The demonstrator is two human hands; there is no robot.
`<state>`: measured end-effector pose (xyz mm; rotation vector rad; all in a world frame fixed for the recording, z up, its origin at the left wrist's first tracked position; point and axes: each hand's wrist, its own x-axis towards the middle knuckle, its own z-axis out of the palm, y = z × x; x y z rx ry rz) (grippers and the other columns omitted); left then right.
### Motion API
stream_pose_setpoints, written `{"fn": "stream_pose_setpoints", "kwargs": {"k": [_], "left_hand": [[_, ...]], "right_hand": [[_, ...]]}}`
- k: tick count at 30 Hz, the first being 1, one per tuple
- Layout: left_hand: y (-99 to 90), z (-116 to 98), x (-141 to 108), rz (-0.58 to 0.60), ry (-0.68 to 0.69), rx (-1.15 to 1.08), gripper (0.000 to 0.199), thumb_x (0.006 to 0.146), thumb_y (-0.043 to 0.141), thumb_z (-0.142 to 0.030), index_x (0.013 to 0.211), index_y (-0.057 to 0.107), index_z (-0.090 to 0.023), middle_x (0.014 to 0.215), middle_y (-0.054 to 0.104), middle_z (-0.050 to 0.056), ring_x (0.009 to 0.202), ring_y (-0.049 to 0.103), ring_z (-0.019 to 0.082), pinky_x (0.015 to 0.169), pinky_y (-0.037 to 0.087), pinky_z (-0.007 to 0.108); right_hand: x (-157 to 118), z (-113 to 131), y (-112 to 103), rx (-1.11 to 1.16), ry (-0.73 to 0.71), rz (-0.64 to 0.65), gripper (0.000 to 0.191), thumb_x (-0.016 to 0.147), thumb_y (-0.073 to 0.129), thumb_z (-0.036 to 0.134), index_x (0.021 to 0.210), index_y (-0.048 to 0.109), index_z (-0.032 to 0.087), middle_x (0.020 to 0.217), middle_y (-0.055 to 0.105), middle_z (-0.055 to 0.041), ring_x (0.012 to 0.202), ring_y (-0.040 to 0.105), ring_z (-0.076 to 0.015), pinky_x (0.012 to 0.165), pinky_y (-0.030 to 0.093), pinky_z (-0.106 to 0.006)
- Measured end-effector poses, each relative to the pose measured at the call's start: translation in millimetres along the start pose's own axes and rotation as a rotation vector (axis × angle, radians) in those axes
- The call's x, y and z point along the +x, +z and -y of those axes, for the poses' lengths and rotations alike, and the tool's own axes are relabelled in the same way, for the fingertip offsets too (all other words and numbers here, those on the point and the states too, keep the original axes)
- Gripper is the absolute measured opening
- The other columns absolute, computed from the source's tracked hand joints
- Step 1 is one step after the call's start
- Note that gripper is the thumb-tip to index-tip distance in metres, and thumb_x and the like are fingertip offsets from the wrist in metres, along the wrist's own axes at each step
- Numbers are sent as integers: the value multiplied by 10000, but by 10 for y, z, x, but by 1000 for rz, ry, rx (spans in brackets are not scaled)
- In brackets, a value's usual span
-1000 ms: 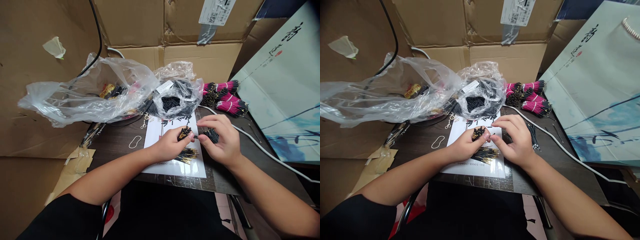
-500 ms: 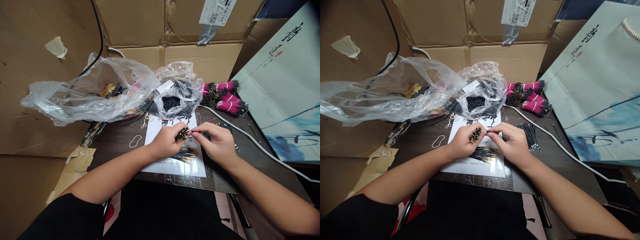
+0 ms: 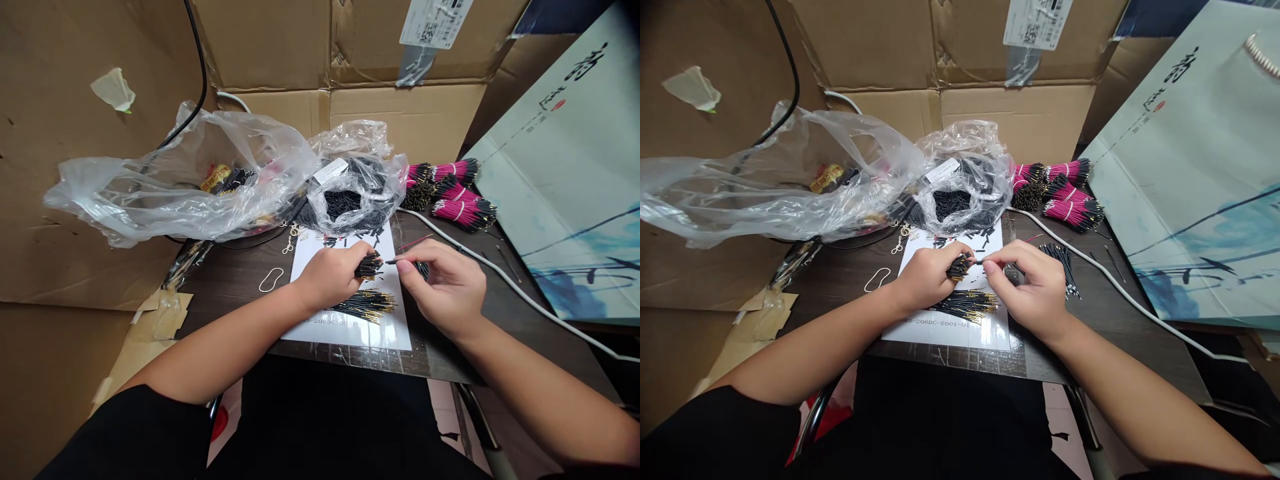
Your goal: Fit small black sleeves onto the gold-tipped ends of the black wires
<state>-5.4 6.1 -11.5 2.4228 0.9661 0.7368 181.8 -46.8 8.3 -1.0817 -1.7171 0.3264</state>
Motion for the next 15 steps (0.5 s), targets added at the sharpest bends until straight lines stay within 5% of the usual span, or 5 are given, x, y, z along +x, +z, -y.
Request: {"fn": "stream_pose_setpoints", "kwargs": {"k": [15], "left_hand": [[-23,-33,8,83,-60,180,324,809,451,-169,1119,542,-195,983,716,27,851,688,226,700,496,310]], "right_hand": [[-23,65,25,2,-98,93,189,710,675,24,822,629,168,726,630,-8,649,565,-113,611,459,-275]]}}
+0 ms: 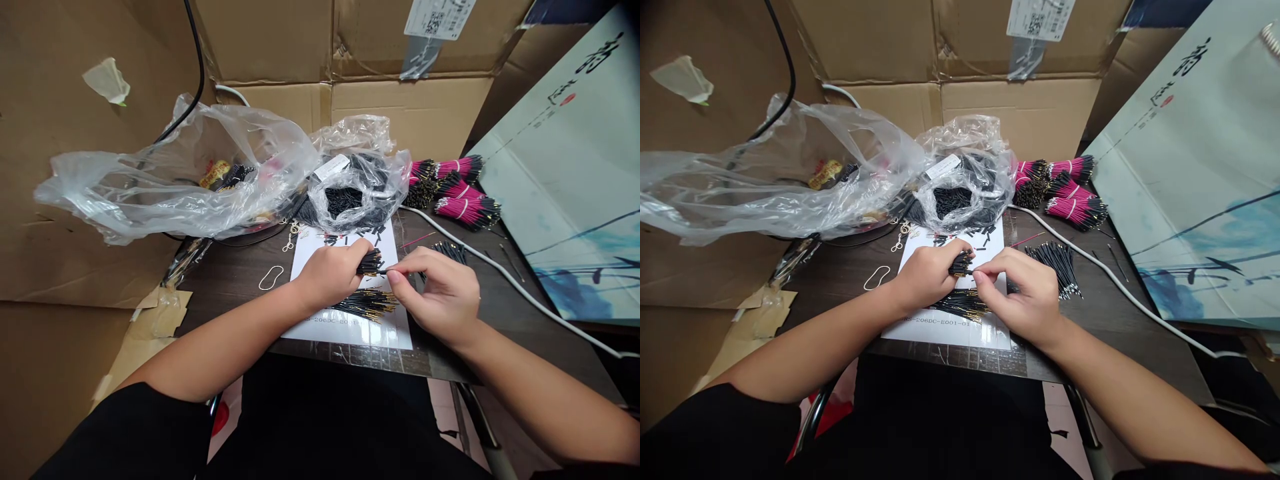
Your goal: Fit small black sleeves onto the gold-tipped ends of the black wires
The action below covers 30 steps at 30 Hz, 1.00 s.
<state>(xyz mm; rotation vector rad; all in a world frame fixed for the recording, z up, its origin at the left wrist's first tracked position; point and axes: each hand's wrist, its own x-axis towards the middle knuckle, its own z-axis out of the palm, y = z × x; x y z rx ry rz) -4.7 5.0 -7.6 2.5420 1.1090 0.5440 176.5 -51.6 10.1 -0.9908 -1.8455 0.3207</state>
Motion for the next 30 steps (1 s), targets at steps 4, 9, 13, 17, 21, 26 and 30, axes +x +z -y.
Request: {"fn": "stream_pose_setpoints", "kwargs": {"k": [4,9,13,17,21,26,30], "left_hand": [[-4,-1,5,20,-7,12,334,812,445,-169,1131,540,-189,988,715,36,865,687,236,715,498,320],[-6,2,11,40,-14,28,330,823,443,-183,1140,534,-186,975,716,42,864,685,247,711,495,327],[-12,-2,15,56,-24,38,310,833,442,-195,1128,536,-191,948,716,41,852,684,248,700,490,323],[-16,-8,17,64,-39,52,294,842,441,-208,1121,534,-193,917,713,45,828,682,241,687,484,313],[-18,-12,15,65,-42,49,286,849,439,-218,1119,532,-199,918,712,44,826,681,242,682,482,314],[-20,-13,18,67,-40,63,285,856,430,-224,1121,531,-194,908,711,48,823,681,245,678,483,317],[-15,-10,22,70,-37,75,281,857,428,-226,1118,527,-193,901,709,50,819,681,245,674,483,316]], "right_hand": [[-5,4,2,-3,3,13,180,717,675,30,824,628,167,733,629,-10,656,566,-111,612,460,-272],[-9,5,-3,-24,1,35,176,729,676,36,843,636,164,739,632,-13,666,571,-107,615,466,-267],[-9,-3,-12,-44,-24,54,197,732,687,40,880,650,165,745,641,-11,671,578,-103,619,472,-261],[-3,-10,-15,-47,-11,48,205,740,686,39,894,657,171,776,658,-16,691,589,-105,636,478,-265],[-2,-5,-14,-27,9,39,212,745,682,36,900,665,180,783,666,-15,695,593,-108,639,478,-269],[2,-3,-6,0,38,34,201,748,680,38,885,668,186,777,668,-12,682,591,-109,629,474,-270],[-6,-3,9,15,60,31,193,751,680,42,876,671,189,772,666,-8,676,591,-106,624,474,-267]]}}
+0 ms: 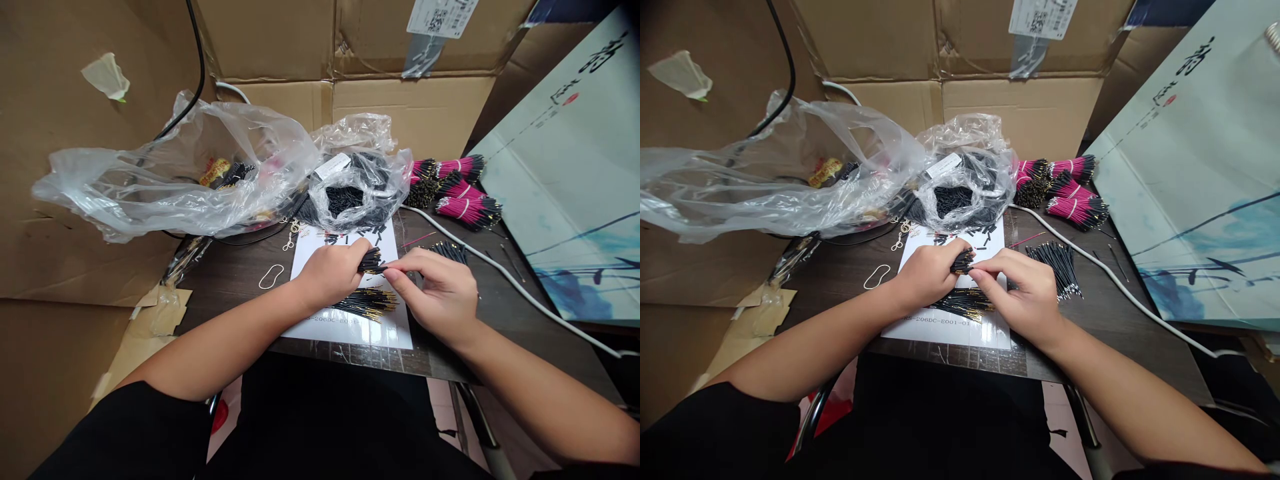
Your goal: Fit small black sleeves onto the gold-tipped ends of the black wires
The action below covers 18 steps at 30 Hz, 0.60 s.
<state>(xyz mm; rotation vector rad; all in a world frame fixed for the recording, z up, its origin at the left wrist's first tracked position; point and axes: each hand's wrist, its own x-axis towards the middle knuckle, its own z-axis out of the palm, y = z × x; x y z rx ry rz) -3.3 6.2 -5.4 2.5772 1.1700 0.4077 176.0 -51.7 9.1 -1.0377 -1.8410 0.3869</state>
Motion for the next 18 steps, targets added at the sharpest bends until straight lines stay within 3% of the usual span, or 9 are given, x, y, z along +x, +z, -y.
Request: {"fn": "stream_pose_setpoints", "kwargs": {"k": [8,18], "left_hand": [[8,0,5,23,-13,12,279,852,420,-218,1111,522,-196,885,703,52,797,676,249,654,473,315],[2,-9,11,45,-20,-20,234,855,427,-223,1063,531,-199,859,698,58,782,669,244,640,456,300]], "right_hand": [[-21,3,44,-66,-35,-64,168,753,689,77,861,663,202,737,657,-3,650,585,-114,602,479,-272],[-39,20,26,-76,-35,-28,147,780,668,103,885,668,206,748,669,-8,645,593,-114,590,486,-270]]}}
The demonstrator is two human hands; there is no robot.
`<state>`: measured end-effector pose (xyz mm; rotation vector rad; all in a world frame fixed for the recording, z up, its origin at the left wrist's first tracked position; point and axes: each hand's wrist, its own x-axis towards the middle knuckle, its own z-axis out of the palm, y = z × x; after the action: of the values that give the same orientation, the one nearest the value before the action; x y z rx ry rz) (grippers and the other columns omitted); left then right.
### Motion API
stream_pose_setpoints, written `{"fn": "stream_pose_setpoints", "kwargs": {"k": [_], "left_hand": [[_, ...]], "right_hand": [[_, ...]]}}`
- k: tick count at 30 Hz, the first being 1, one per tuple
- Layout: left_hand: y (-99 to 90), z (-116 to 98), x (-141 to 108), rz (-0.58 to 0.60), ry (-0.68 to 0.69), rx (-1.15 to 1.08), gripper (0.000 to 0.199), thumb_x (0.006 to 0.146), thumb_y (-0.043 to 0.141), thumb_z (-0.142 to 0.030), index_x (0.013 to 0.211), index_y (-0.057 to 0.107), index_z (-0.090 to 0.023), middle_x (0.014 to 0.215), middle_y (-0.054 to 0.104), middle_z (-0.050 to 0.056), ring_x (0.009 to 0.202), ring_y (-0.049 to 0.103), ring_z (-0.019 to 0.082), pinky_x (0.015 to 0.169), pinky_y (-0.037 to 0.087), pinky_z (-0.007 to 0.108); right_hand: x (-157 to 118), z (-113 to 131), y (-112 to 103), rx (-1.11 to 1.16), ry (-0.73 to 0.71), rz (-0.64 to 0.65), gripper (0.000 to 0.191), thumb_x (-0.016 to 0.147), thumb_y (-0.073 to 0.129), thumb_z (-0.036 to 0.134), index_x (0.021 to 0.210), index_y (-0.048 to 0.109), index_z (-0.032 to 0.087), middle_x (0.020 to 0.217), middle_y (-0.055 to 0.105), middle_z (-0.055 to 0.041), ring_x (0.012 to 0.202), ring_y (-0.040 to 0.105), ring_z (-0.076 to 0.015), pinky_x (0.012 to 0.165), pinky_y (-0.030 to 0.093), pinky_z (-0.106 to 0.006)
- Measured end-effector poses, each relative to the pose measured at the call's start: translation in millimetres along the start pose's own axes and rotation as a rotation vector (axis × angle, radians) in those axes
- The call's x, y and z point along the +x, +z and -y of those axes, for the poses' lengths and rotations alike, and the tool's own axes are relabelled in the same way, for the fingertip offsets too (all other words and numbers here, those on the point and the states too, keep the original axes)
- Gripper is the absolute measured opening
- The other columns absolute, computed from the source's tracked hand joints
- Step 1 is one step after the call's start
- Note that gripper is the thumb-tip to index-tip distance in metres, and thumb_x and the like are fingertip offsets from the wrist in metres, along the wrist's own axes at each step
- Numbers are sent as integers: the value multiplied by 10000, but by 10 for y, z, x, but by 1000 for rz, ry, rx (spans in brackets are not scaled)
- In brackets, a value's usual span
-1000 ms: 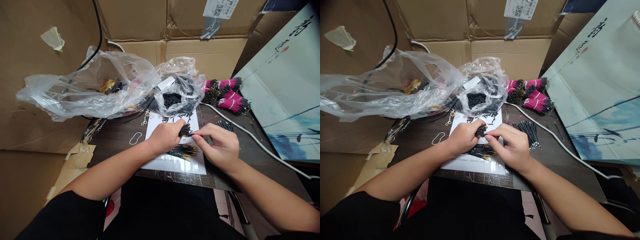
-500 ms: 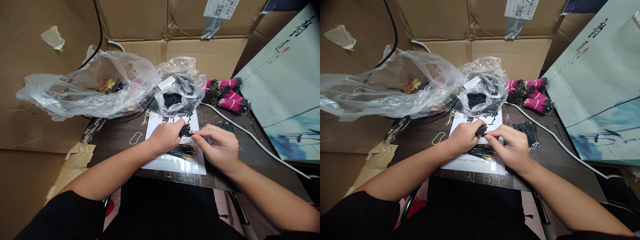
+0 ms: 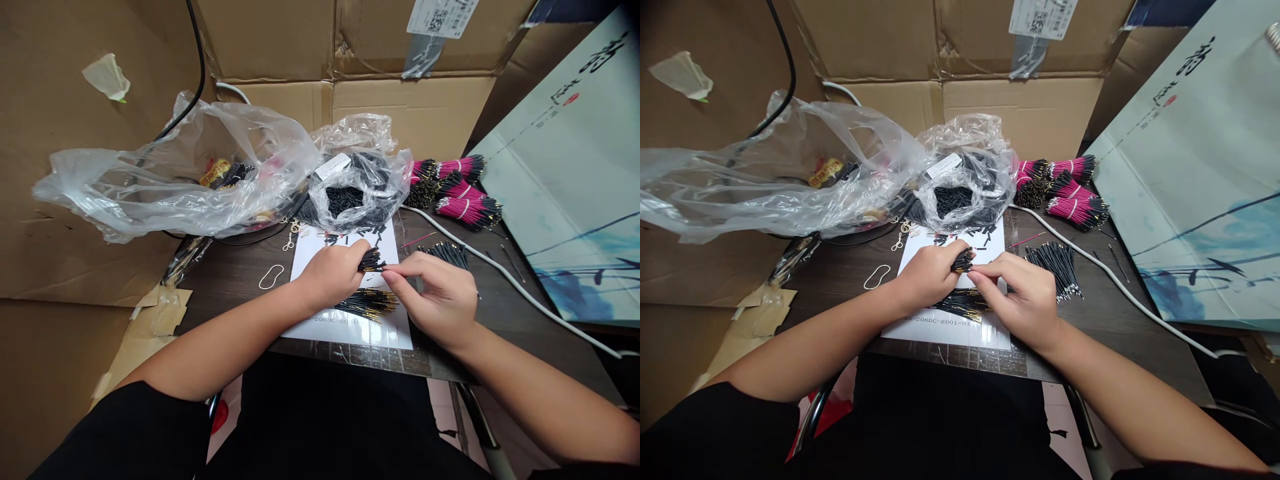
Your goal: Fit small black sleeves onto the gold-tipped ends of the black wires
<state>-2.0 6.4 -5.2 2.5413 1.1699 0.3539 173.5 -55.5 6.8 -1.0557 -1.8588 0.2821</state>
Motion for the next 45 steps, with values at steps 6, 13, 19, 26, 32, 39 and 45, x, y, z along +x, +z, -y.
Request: {"fn": "stream_pose_setpoints", "kwargs": {"k": [6,13,19,26,32,39,45], "left_hand": [[-1,-8,-6,12,7,-6,221,869,429,-241,1060,533,-201,841,692,50,769,664,236,628,448,291],[15,-5,-13,2,18,10,225,839,442,-213,1047,525,-190,818,688,58,743,663,248,600,433,297],[0,-18,-20,-13,3,-28,211,830,421,-191,1012,527,-176,822,683,72,750,658,248,617,445,307],[-10,-36,-22,22,-39,-84,201,825,419,-199,982,539,-166,810,672,82,736,636,236,638,461,320],[-4,-35,-37,17,-40,-113,183,823,410,-202,954,534,-168,808,669,86,726,630,240,633,459,330],[8,-8,-30,26,-62,-157,173,820,420,-200,933,546,-163,829,677,93,734,632,242,638,467,338],[2,6,9,-56,-31,-249,129,854,422,-210,876,544,-176,783,661,56,696,604,199,630,439,308]], "right_hand": [[-1,-27,18,-4,3,0,148,773,684,103,880,665,203,743,664,-3,644,585,-109,587,472,-262],[-28,-73,8,-130,-95,-13,488,778,704,168,1243,578,243,731,627,8,626,557,-109,620,485,-268],[-77,-154,52,-279,-226,125,649,824,630,188,1429,396,195,854,647,-57,706,578,-145,637,487,-288],[-143,-159,141,-332,-218,171,714,846,589,199,1483,269,152,788,649,-28,631,562,-127,605,479,-268],[-155,-116,176,-478,-226,159,740,844,587,189,1490,233,111,782,669,-22,573,537,-113,564,445,-265],[-172,-75,249,-558,-215,189,704,864,516,166,1493,210,88,704,647,-7,497,469,-105,506,385,-277],[-6,-147,118,-321,-105,196,708,878,529,220,1501,199,157,846,639,-34,687,571,-134,675,486,-280]]}}
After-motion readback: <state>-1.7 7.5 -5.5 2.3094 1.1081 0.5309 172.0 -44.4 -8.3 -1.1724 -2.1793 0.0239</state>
